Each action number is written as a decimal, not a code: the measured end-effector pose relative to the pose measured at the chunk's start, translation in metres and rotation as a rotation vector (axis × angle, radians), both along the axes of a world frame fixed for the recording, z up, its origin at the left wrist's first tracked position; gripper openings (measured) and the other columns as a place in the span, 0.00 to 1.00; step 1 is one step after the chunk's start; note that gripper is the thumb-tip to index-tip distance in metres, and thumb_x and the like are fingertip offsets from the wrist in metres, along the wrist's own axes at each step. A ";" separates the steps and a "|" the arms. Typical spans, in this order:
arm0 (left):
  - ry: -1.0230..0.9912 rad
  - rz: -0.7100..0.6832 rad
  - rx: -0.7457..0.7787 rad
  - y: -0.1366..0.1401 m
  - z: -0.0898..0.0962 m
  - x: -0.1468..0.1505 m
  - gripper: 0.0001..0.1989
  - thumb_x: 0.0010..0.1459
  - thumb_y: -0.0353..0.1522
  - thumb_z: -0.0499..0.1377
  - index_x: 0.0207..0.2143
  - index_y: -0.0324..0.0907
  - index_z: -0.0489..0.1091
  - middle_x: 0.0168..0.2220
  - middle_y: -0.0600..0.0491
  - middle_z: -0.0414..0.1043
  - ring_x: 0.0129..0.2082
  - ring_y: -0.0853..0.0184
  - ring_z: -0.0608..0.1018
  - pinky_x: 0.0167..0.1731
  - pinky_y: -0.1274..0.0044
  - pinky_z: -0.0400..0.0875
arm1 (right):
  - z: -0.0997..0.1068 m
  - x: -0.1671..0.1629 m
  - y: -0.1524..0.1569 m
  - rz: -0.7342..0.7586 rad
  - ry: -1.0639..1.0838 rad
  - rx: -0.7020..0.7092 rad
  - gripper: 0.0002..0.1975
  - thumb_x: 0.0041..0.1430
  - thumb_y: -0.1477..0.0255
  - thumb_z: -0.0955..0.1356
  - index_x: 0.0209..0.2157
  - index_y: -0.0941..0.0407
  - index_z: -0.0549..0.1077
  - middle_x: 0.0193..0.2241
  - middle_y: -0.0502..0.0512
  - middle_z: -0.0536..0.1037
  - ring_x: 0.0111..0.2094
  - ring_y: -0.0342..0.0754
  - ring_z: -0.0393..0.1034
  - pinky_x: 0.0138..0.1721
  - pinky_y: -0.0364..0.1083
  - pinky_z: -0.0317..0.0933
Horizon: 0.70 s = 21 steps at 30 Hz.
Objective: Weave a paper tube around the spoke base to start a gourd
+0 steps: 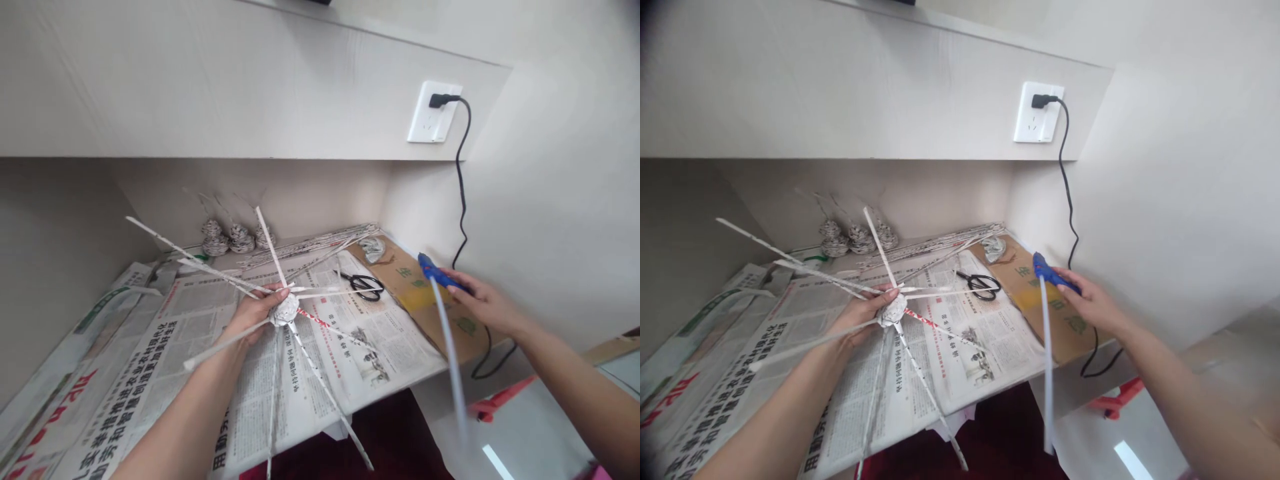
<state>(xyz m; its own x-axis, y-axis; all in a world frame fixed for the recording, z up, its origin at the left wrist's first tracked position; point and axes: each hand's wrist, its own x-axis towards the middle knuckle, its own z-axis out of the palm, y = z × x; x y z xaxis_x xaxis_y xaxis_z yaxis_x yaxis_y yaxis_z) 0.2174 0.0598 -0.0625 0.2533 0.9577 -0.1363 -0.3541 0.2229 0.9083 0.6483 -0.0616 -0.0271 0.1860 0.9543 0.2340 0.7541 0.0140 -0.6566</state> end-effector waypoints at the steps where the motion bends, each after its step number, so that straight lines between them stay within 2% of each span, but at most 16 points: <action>1: 0.003 0.013 0.014 0.000 0.000 0.000 0.18 0.35 0.29 0.69 0.32 0.34 0.72 0.23 0.50 0.74 0.20 0.68 0.74 0.20 0.79 0.68 | 0.005 -0.004 -0.001 -0.005 0.130 -0.007 0.22 0.56 0.61 0.61 0.52 0.51 0.62 0.42 0.59 0.73 0.39 0.54 0.70 0.40 0.52 0.66; 4: -0.005 0.033 0.049 0.000 0.001 0.002 0.19 0.35 0.31 0.69 0.32 0.34 0.72 0.23 0.50 0.74 0.20 0.69 0.74 0.21 0.79 0.67 | 0.020 -0.023 -0.004 0.042 0.427 -0.009 0.17 0.56 0.61 0.62 0.46 0.50 0.65 0.39 0.58 0.72 0.36 0.52 0.69 0.34 0.50 0.67; 6: -0.016 0.032 0.071 -0.001 0.001 0.003 0.18 0.35 0.32 0.69 0.32 0.34 0.72 0.23 0.50 0.73 0.20 0.69 0.74 0.21 0.79 0.67 | 0.026 -0.043 -0.007 0.079 0.523 -0.028 0.13 0.54 0.62 0.64 0.41 0.50 0.66 0.36 0.57 0.71 0.33 0.50 0.68 0.29 0.48 0.66; 9: -0.006 0.056 0.113 -0.005 0.002 0.004 0.17 0.36 0.32 0.69 0.31 0.35 0.72 0.24 0.50 0.74 0.21 0.69 0.74 0.23 0.79 0.67 | 0.026 -0.079 -0.013 0.068 0.600 -0.083 0.12 0.53 0.62 0.66 0.39 0.52 0.67 0.26 0.52 0.67 0.26 0.46 0.63 0.21 0.43 0.60; 12: 0.026 0.047 0.172 -0.010 0.006 0.006 0.15 0.37 0.33 0.68 0.30 0.36 0.74 0.26 0.50 0.75 0.23 0.69 0.74 0.26 0.79 0.67 | 0.018 -0.111 -0.016 0.121 0.606 -0.095 0.11 0.55 0.61 0.65 0.35 0.53 0.69 0.20 0.49 0.63 0.21 0.43 0.59 0.21 0.43 0.57; 16: 0.055 0.032 0.204 -0.017 0.015 0.007 0.13 0.40 0.34 0.67 0.30 0.37 0.75 0.34 0.47 0.76 0.28 0.68 0.74 0.28 0.79 0.68 | 0.012 -0.146 -0.016 0.180 0.397 -0.144 0.13 0.53 0.60 0.67 0.23 0.55 0.71 0.20 0.52 0.68 0.23 0.45 0.62 0.26 0.45 0.59; 18: 0.060 0.034 0.222 -0.019 0.017 0.006 0.12 0.40 0.34 0.67 0.30 0.37 0.75 0.37 0.46 0.76 0.29 0.68 0.75 0.29 0.79 0.68 | 0.014 -0.163 -0.012 0.179 0.324 -0.135 0.12 0.51 0.59 0.68 0.27 0.54 0.73 0.23 0.54 0.72 0.26 0.47 0.65 0.28 0.46 0.61; 21: 0.064 0.025 0.249 -0.019 0.018 0.005 0.12 0.41 0.34 0.67 0.31 0.37 0.76 0.39 0.46 0.75 0.31 0.67 0.75 0.31 0.79 0.68 | 0.020 -0.184 -0.004 0.222 0.333 -0.076 0.16 0.52 0.60 0.68 0.40 0.52 0.73 0.31 0.55 0.75 0.31 0.49 0.68 0.33 0.47 0.64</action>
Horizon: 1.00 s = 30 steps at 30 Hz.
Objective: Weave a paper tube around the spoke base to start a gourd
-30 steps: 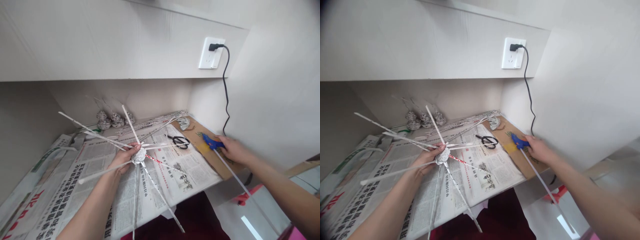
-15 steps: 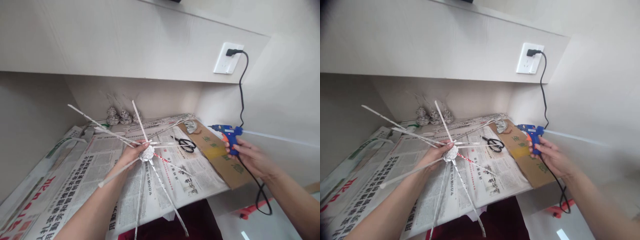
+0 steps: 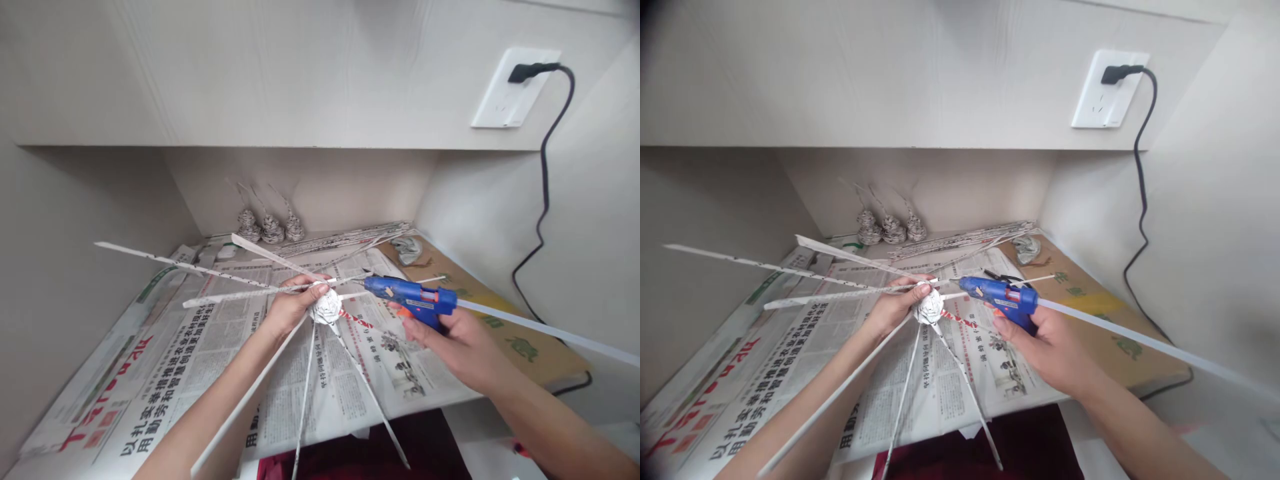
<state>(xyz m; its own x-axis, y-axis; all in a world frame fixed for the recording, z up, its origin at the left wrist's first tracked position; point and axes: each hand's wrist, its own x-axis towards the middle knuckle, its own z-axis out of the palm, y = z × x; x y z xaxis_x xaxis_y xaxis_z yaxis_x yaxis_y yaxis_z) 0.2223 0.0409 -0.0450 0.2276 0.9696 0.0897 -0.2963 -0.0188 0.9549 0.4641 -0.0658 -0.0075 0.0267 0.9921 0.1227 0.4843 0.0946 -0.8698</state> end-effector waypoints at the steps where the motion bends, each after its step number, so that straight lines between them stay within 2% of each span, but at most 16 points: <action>1: 0.004 -0.001 0.005 0.000 0.000 0.000 0.12 0.41 0.34 0.67 0.31 0.37 0.76 0.38 0.46 0.75 0.31 0.67 0.75 0.32 0.79 0.68 | 0.002 -0.006 0.003 0.021 0.010 0.003 0.17 0.52 0.60 0.67 0.43 0.52 0.72 0.32 0.55 0.75 0.32 0.49 0.68 0.33 0.47 0.64; 7: 0.021 0.001 0.001 0.000 0.003 -0.002 0.13 0.41 0.34 0.67 0.31 0.37 0.75 0.37 0.47 0.76 0.32 0.66 0.75 0.31 0.78 0.68 | 0.008 -0.017 0.012 0.096 -0.015 -0.009 0.16 0.55 0.60 0.66 0.43 0.52 0.73 0.29 0.54 0.75 0.30 0.47 0.68 0.29 0.44 0.64; 13: 0.037 -0.016 0.012 0.001 0.001 -0.003 0.13 0.42 0.35 0.66 0.30 0.38 0.75 0.38 0.48 0.76 0.31 0.67 0.75 0.31 0.79 0.68 | 0.009 -0.016 0.015 0.124 -0.044 0.038 0.15 0.56 0.61 0.65 0.43 0.52 0.72 0.35 0.53 0.76 0.35 0.47 0.69 0.34 0.44 0.65; 18: 0.041 -0.029 0.025 0.001 0.001 -0.003 0.12 0.42 0.35 0.66 0.30 0.38 0.75 0.38 0.48 0.76 0.30 0.68 0.75 0.31 0.79 0.68 | 0.009 -0.017 0.017 0.123 -0.076 0.044 0.15 0.56 0.60 0.65 0.43 0.50 0.73 0.33 0.52 0.76 0.32 0.47 0.70 0.34 0.45 0.65; 25: 0.047 -0.043 0.024 0.001 0.001 -0.002 0.12 0.42 0.34 0.66 0.31 0.38 0.76 0.35 0.49 0.77 0.29 0.68 0.76 0.31 0.79 0.68 | 0.010 -0.016 0.019 0.173 -0.106 -0.023 0.16 0.57 0.60 0.64 0.46 0.49 0.70 0.38 0.52 0.75 0.37 0.48 0.69 0.38 0.47 0.65; 30: 0.054 -0.042 0.041 0.002 0.001 -0.003 0.12 0.41 0.34 0.67 0.31 0.38 0.76 0.34 0.49 0.77 0.29 0.68 0.76 0.31 0.80 0.69 | 0.018 -0.013 0.017 0.272 -0.156 -0.066 0.17 0.59 0.61 0.61 0.47 0.51 0.69 0.32 0.53 0.74 0.31 0.46 0.67 0.34 0.46 0.64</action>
